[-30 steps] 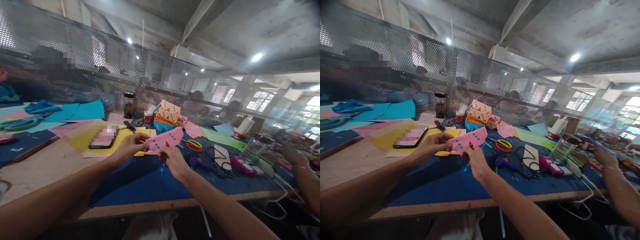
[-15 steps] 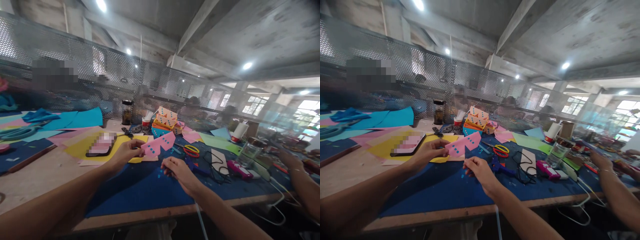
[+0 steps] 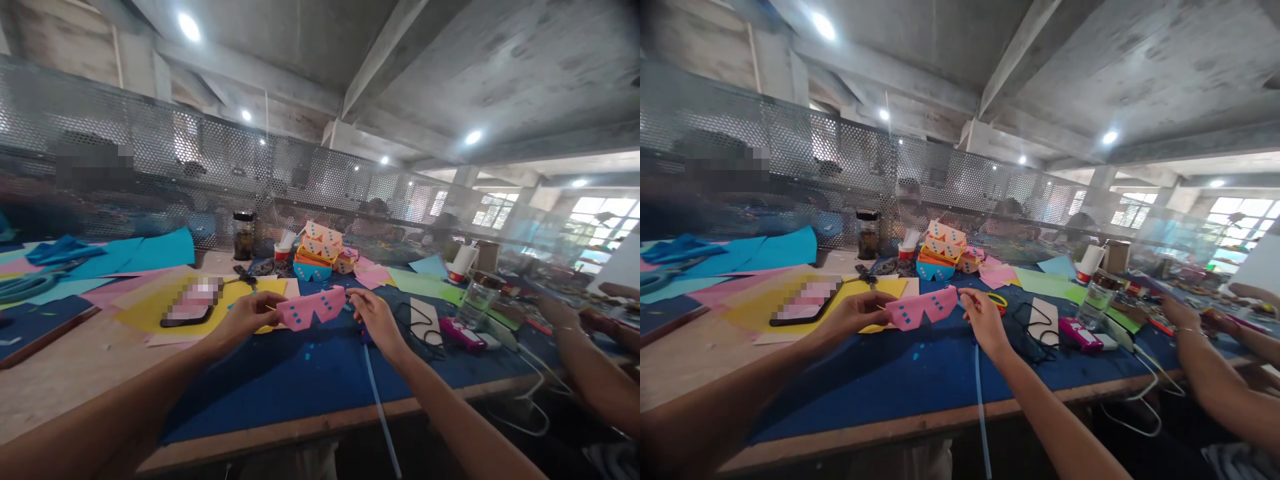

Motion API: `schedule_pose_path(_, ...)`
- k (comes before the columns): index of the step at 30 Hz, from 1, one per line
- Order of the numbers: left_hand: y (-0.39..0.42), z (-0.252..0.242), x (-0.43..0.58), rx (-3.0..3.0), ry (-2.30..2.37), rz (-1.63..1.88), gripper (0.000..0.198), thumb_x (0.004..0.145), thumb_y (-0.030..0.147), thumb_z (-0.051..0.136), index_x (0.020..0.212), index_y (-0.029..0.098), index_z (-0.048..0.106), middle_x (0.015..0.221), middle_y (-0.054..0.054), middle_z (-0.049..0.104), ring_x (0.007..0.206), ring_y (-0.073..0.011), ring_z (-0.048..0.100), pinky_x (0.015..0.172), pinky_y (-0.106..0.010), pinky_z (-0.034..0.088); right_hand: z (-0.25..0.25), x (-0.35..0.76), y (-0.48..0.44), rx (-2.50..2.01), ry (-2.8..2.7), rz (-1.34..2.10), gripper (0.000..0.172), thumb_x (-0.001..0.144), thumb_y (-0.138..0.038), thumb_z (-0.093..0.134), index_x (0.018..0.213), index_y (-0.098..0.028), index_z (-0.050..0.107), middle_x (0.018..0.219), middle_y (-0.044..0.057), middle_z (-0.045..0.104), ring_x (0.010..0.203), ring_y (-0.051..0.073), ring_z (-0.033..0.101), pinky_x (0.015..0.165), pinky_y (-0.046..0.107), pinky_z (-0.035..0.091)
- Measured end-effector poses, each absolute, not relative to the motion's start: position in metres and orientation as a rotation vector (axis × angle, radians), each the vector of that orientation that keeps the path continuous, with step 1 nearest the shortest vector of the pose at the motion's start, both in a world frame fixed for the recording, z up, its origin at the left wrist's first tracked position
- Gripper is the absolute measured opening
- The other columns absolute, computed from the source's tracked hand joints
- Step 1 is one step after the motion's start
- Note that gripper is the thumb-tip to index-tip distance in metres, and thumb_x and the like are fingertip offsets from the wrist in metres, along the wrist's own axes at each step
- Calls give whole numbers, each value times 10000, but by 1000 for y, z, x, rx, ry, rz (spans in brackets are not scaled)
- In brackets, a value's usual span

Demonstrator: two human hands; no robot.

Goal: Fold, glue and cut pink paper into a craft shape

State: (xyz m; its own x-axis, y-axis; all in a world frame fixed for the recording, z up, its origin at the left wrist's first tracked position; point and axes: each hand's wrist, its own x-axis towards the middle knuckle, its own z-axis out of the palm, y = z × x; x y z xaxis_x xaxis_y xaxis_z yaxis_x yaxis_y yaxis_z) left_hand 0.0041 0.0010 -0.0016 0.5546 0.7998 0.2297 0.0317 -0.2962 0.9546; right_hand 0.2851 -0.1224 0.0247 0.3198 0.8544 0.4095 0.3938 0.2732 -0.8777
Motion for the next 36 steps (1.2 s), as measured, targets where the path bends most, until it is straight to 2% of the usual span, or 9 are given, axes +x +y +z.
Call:
schedule_pose_path(4, -2, -2, 4, 1730, 684, 876, 476, 699, 489, 873, 1060, 191, 782, 1003, -76, 837, 898, -275, 788, 843, -397, 608, 23, 282, -123, -1344, -1348, 470, 488, 839, -690, 674, 829, -210, 759, 717, 27, 687, 602, 164, 598, 570, 283, 481)
schedule_pose_path(6, -2, -3, 3, 1733, 674, 872, 452, 719, 486, 867, 1063, 205, 784, 991, -69, 837, 889, -268, 788, 848, -398, 611, 21, 281, -122, -1348, -1366, 467, 478, 851, -686, 676, 798, -217, 748, 685, 25, 677, 606, 175, 604, 574, 288, 480)
schedule_pose_path(10, 1, -6, 2, 1729, 659, 864, 413, 760, 472, 858, 1081, 224, 784, 951, -59, 835, 875, -255, 791, 843, -378, 607, 18, 284, -116, -1342, -1339, 396, 455, 877, -672, 675, 930, -225, 733, 734, 25, 683, 638, 191, 621, 623, 311, 492)
schedule_pose_path(14, 5, -8, 1, 1721, 660, 876, 417, 743, 457, 872, 1075, 220, 787, 970, -64, 833, 862, -254, 790, 819, -364, 603, 16, 291, -105, -1343, -1309, 336, 442, 888, -643, 666, 1051, -241, 745, 829, 35, 701, 691, 203, 633, 688, 336, 515)
schedule_pose_path(18, 5, -7, 1, 1719, 661, 882, 426, 755, 461, 872, 1095, 218, 788, 983, -66, 832, 868, -252, 786, 808, -351, 597, 15, 295, -97, -1347, -1336, 368, 400, 887, -613, 658, 990, -246, 778, 806, 35, 704, 683, 204, 631, 694, 343, 515)
schedule_pose_path(26, 0, -3, 1, 1679, 644, 881, 425, 744, 449, 874, 1074, 196, 788, 939, -63, 818, 803, -227, 754, 787, -357, 587, 18, 293, -100, -1344, -1331, 436, 448, 829, -640, 694, 934, -208, 752, 739, 19, 689, 626, 178, 602, 626, 315, 488)
schedule_pose_path(32, 3, -6, 0, 1608, 640, 891, 475, 750, 435, 878, 1144, 189, 775, 952, -56, 790, 795, -192, 716, 795, -344, 570, 21, 294, -100, -1342, -1333, 463, 420, 837, -593, 700, 1017, -218, 758, 779, 11, 692, 635, 168, 602, 647, 312, 492)
schedule_pose_path(36, 3, -7, -1, 1558, 650, 901, 491, 755, 442, 884, 1164, 192, 774, 895, -38, 760, 761, -180, 694, 772, -342, 570, 22, 296, -95, -1343, -1366, 485, 370, 836, -564, 701, 979, -230, 770, 804, 16, 715, 645, 173, 609, 660, 320, 504)
